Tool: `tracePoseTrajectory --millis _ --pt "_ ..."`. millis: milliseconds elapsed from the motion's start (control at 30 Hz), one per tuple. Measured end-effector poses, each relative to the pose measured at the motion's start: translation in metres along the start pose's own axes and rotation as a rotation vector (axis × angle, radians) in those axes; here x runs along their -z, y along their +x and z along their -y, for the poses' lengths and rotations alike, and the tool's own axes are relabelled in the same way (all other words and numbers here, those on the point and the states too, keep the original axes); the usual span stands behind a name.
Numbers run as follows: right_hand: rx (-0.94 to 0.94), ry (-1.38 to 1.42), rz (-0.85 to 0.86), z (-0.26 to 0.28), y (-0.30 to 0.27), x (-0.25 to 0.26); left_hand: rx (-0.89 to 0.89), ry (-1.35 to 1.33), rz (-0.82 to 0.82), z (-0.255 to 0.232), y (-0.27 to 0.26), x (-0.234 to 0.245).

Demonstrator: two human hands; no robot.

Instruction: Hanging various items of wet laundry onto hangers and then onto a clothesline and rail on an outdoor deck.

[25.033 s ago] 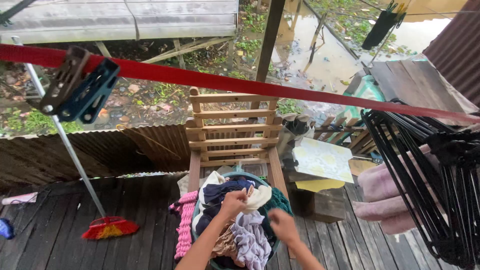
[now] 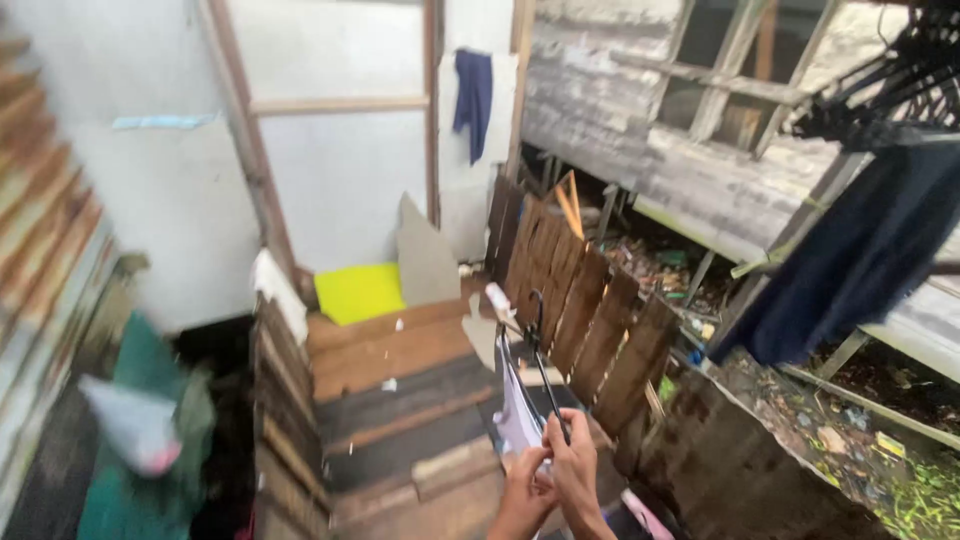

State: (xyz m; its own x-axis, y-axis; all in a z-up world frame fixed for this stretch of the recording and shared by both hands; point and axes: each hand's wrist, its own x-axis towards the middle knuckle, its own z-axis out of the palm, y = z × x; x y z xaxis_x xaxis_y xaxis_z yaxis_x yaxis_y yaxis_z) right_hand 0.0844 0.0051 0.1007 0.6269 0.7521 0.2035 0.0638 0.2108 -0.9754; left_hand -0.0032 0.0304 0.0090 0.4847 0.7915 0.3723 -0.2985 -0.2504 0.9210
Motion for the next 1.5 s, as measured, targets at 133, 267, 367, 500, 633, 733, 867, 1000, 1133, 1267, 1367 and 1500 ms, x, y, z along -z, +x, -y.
tracePoseTrajectory --millis 133,267,367,500,633,733,867,1000,1133,1267,1367,1500 --pt "0.052 0.086 0.006 -0.025 0.081 -0.064 0.018 0.062 0.028 0.021 0.089 0.065" --pt "0.037 0.142 -0.087 -0.05 0.161 -0.131 -0.052 0.238 0.031 0.044 0.182 0.127" --pt "-0.135 0.149 -0.14 -0.036 0.194 -0.176 -0.031 0.301 0.027 0.014 0.217 0.161" --pt "-0.013 0.134 -0.087 -0.052 0.274 -0.22 -0.006 0.331 0.031 0.037 0.287 0.211" --pt "-0.035 0.146 -0.078 -0.067 0.354 -0.255 0.058 0.331 0.074 0.077 0.369 0.257" --pt "-0.028 0.233 -0.069 -0.084 0.446 -0.278 0.129 0.339 0.103 0.105 0.457 0.283" --pt "-0.048 0.245 -0.068 -0.089 0.564 -0.306 0.149 0.337 0.124 0.13 0.569 0.3" --pt "-0.058 0.221 -0.064 -0.067 0.66 -0.336 0.096 0.327 0.028 0.157 0.666 0.32" --pt "-0.004 0.224 -0.104 -0.065 0.757 -0.364 0.163 0.443 -0.02 0.243 0.746 0.349" --pt "0.059 0.2 -0.169 -0.061 0.858 -0.397 0.351 0.549 0.17 0.364 0.826 0.38" --pt "0.15 0.192 -0.205 -0.053 0.93 -0.426 0.331 0.514 0.351 0.451 0.897 0.403" --pt "0.261 0.172 -0.274 -0.005 1.027 -0.467 0.101 0.432 0.367 0.526 1.019 0.444"
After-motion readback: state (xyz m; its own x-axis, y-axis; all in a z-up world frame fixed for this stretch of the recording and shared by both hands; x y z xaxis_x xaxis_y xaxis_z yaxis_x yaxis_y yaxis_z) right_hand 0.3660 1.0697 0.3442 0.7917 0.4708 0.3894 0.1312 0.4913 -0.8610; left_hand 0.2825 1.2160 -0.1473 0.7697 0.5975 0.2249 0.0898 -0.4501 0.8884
